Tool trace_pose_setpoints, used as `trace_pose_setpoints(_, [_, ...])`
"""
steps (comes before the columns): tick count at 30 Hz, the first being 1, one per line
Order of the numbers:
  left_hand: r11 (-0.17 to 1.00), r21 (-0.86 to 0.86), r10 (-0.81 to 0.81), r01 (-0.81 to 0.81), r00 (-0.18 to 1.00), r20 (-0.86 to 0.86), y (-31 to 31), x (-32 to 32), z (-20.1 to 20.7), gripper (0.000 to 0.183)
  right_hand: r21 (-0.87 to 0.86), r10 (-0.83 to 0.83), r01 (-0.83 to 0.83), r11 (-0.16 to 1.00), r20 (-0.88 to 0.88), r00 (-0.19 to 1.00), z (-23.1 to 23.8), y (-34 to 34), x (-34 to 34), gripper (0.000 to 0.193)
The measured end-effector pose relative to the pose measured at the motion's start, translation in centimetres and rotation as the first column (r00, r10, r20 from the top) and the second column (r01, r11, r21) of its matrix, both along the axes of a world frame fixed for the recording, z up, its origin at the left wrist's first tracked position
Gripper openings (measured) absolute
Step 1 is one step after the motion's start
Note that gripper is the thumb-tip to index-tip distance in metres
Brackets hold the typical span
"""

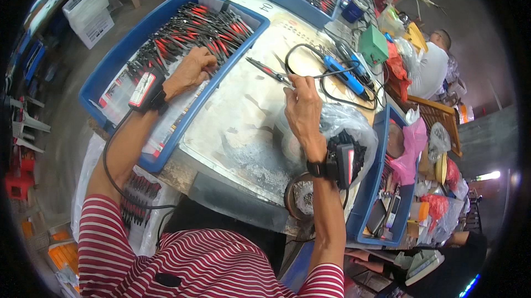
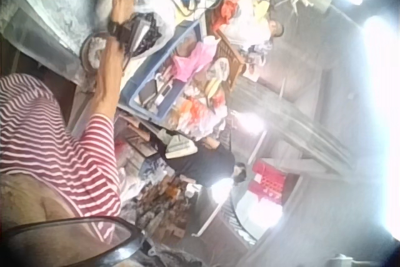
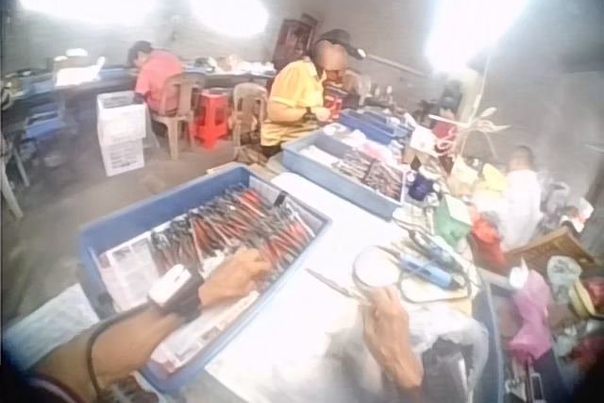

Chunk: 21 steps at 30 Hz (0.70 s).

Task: The person repeatedly picks small black cylindrical components and metal pins from trays, inserts the pins into the components, and places the assembled units into a blue tray. The person uses pliers to manipulate the pins and components during assembly.

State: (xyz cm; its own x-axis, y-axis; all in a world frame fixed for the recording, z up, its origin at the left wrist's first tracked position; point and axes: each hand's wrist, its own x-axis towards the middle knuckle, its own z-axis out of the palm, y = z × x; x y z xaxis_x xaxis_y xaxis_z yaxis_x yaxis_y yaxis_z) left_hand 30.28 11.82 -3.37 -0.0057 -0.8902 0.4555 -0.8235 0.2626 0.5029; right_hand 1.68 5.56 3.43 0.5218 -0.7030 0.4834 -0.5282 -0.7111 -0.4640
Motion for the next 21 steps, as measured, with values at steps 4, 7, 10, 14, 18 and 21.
trace_pose_setpoints(4, [0.995, -0.095, -0.019, 0.030, 0.994, 0.112, -0.7, 0.5, -0.6, 0.024, 0.033, 0.003, -0.004, 0.999, 0.041, 0.999, 2.4, 3.6, -2.9, 0.025])
trace_pose_setpoints(7, [0.986, -0.143, -0.071, 0.083, 0.994, 0.087, -0.8, 0.9, -0.8, 0.018, 0.039, -0.032, 0.031, 0.999, 0.028, 0.999, 3.2, 5.5, -6.1, 0.024])
trace_pose_setpoints(10, [0.986, -0.132, -0.073, 0.100, 0.978, 0.195, -0.7, 1.8, -0.1, 0.030, 0.024, -0.102, 0.103, 0.994, -0.022, 0.995, 3.3, 7.4, -10.1, 0.022])
trace_pose_setpoints(14, [0.998, 0.047, 0.039, -0.030, 0.981, -0.191, -0.3, 2.0, 0.9, 0.027, -0.050, -0.225, 0.225, 0.973, 0.004, 0.974, 3.3, 9.2, -15.6, 0.025])
trace_pose_setpoints(18, [0.997, 0.037, 0.068, -0.061, 0.967, -0.247, 0.1, 2.4, 2.6, 0.019, -0.036, -0.414, 0.415, 0.909, 0.041, 0.909, 3.0, 9.4, -22.1, 0.015])
trace_pose_setpoints(21, [0.979, -0.152, 0.082, -0.135, 0.948, -0.308, 0.0, 2.2, 3.8, 0.019, 0.039, -0.606, 0.605, 0.795, 0.005, 0.796, 2.2, 7.9, -27.3, 0.013])
